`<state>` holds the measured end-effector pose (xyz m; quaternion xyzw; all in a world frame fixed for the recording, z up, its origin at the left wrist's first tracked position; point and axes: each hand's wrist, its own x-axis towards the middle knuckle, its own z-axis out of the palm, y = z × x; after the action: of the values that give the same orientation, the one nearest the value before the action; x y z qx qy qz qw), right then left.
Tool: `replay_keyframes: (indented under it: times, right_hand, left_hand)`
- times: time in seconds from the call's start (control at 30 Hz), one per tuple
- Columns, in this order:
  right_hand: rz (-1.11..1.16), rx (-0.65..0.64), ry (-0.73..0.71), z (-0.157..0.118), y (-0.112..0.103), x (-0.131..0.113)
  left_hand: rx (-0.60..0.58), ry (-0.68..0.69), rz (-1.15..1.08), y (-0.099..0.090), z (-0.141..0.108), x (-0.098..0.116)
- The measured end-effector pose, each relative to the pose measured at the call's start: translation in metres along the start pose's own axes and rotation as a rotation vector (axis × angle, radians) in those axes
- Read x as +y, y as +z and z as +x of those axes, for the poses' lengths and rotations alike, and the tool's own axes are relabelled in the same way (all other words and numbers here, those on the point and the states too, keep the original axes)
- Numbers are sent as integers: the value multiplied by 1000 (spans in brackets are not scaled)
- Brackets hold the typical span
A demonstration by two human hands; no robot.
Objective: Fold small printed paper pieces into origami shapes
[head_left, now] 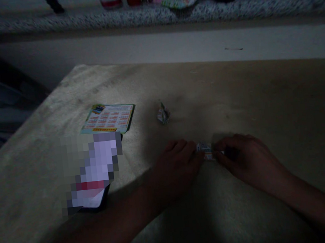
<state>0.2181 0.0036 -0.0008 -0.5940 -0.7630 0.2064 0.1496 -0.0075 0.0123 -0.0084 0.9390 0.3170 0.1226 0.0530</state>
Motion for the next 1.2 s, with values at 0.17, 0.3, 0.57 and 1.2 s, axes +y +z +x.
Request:
replay_keyframes:
  times: [0.17,0.3,0.57,1.2]
  right_hand:
    - [44,-17,-183,-4,-8,6]
    - [33,-41,-300,-4,-12,15]
    - [71,-37,-420,-3,-14,17]
    - [48,165,-561,-2,-6,24]
  left_hand:
    - [20,-27,10,1,0,2]
    - [50,-30,-1,3,1,1]
    - [85,-43,-68,4,2,-1]
    - [150,-65,-111,10,7,-1]
